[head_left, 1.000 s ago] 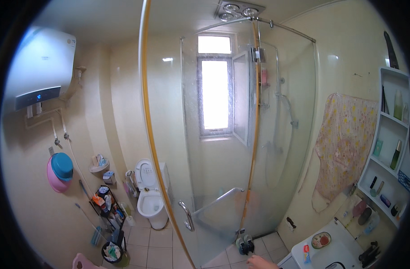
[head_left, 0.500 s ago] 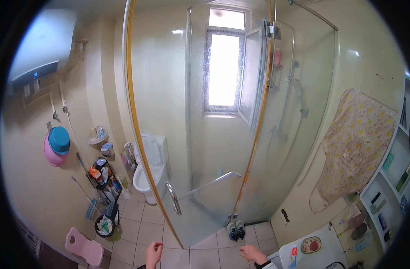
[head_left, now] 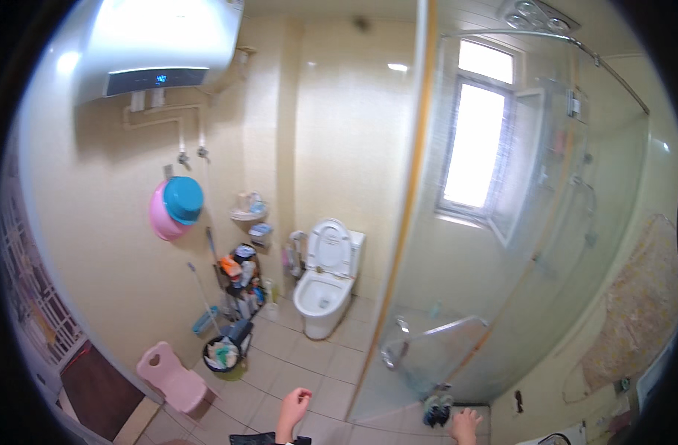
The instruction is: The person fills a basin with water, then sits on the floor and hand-washes several small garments in the basin. After washing, the person wrings out the clothes and places them on a nearby shelf.
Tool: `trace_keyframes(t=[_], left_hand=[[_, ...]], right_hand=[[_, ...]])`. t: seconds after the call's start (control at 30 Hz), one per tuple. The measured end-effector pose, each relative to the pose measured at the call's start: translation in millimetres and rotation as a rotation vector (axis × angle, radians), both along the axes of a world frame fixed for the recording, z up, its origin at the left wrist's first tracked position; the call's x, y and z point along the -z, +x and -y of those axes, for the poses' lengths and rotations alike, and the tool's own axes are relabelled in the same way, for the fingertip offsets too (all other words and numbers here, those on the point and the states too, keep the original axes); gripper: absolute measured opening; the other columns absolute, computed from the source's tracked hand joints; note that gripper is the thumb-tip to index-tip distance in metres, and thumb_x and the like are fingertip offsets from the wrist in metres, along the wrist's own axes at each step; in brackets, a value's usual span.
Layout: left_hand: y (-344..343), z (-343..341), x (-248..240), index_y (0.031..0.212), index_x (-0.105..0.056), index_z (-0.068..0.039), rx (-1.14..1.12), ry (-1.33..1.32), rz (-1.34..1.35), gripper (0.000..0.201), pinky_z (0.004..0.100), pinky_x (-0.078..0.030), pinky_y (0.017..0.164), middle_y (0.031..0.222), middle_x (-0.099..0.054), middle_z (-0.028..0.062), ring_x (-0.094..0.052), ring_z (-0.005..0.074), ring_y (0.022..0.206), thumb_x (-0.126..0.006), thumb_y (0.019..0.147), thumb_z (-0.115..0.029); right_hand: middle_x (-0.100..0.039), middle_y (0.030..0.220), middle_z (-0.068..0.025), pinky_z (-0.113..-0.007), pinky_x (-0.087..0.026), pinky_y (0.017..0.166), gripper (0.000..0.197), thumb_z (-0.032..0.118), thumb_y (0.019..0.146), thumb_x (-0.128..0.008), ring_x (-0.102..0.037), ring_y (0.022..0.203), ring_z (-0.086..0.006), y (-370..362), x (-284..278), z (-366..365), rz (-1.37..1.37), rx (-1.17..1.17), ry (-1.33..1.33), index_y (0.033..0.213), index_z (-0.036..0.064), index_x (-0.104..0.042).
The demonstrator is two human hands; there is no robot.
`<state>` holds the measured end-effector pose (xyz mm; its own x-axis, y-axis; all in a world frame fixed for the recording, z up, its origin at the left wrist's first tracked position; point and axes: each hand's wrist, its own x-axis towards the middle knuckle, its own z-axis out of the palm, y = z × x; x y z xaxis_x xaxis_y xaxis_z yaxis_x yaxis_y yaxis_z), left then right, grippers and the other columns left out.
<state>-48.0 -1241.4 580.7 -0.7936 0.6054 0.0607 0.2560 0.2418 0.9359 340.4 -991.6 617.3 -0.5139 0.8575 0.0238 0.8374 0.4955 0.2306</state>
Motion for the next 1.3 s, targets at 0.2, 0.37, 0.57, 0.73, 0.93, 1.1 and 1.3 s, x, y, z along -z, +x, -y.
trace_keyframes(t=[0.2, 0.37, 0.57, 0.73, 0.93, 1.1, 1.3], left_hand=[[-76, 46, 22, 0.098, -0.064, -0.003, 0.026, -0.026, 0.077, 0.017, 0.0276, -0.051, 0.070, 0.086, -0.069, 0.0068, -0.066, 0.0140, 0.078, -0.055, 0.086, -0.011], [-105, 60, 35, 0.099, -0.063, -0.003, 0.043, -0.025, -0.127, 0.021, 0.0331, -0.050, 0.070, 0.083, -0.067, 0.0127, -0.065, 0.0213, 0.079, -0.054, 0.088, -0.018], [-120, 55, 43, 0.096, -0.064, -0.003, 0.069, 0.029, -0.038, 0.021, 0.0339, -0.050, 0.071, 0.086, -0.066, 0.0142, -0.064, 0.0243, 0.079, -0.056, 0.086, -0.020], [-99, 34, 18, 0.098, -0.064, -0.005, 0.077, -0.063, -0.030, 0.019, 0.0315, -0.051, 0.072, 0.090, -0.069, 0.0091, -0.066, 0.0197, 0.081, -0.055, 0.086, -0.016], [-76, -13, -10, 0.101, -0.063, -0.003, 0.207, -0.100, 0.024, 0.021, 0.0319, -0.051, 0.074, 0.091, -0.068, 0.0092, -0.065, 0.0208, 0.082, -0.054, 0.087, -0.017], [-67, -40, 11, 0.104, -0.062, -0.004, 0.310, -0.138, -0.045, 0.022, 0.0309, -0.051, 0.077, 0.094, -0.068, 0.0089, -0.066, 0.0185, 0.088, -0.055, 0.087, -0.016], [-60, -50, 20, 0.103, -0.062, -0.005, 0.305, -0.153, 0.022, 0.021, 0.0317, -0.051, 0.078, 0.095, -0.069, 0.0085, -0.066, 0.0194, 0.089, -0.056, 0.087, -0.017]], right_hand=[[-0.064, 0.094, -0.0214, -0.045, -0.049, 0.080, 0.034, 0.034, 0.077, -0.065, -0.061, 0.091, -0.0382, -118, 51, 15, -0.493, -0.245, -0.538, 0.093, 0.0046, -0.067], [-0.064, 0.090, -0.0219, -0.046, -0.049, 0.075, 0.027, 0.029, 0.077, -0.063, -0.061, 0.087, -0.0388, -181, 51, 41, -0.410, -0.280, -0.531, 0.090, 0.0048, -0.067], [-0.064, 0.091, -0.0219, -0.046, -0.048, 0.075, 0.026, 0.028, 0.079, -0.061, -0.060, 0.087, -0.0392, -188, 20, 45, -0.554, -0.486, -0.604, 0.093, 0.0059, -0.067], [-0.064, 0.094, -0.0208, -0.047, -0.048, 0.078, 0.027, 0.029, 0.082, -0.059, -0.060, 0.089, -0.0400, -189, 43, 11, -0.320, -0.445, -0.587, 0.098, 0.0079, -0.066], [-0.064, 0.094, -0.0207, -0.047, -0.048, 0.076, 0.029, 0.028, 0.080, -0.061, -0.060, 0.089, -0.0402, -181, 67, -24, -0.344, -0.302, -0.532, 0.099, 0.0074, -0.066], [-0.065, 0.094, -0.0202, -0.047, -0.048, 0.078, 0.028, 0.023, 0.076, -0.065, -0.061, 0.089, -0.0387, -149, 67, -30, -0.441, -0.279, -0.640, 0.097, 0.0049, -0.065], [-0.065, 0.097, -0.0206, -0.047, -0.048, 0.080, 0.032, 0.024, 0.076, -0.064, -0.060, 0.093, -0.0383, -134, 65, -42, -0.514, -0.247, -0.714, 0.100, 0.0024, -0.065]])
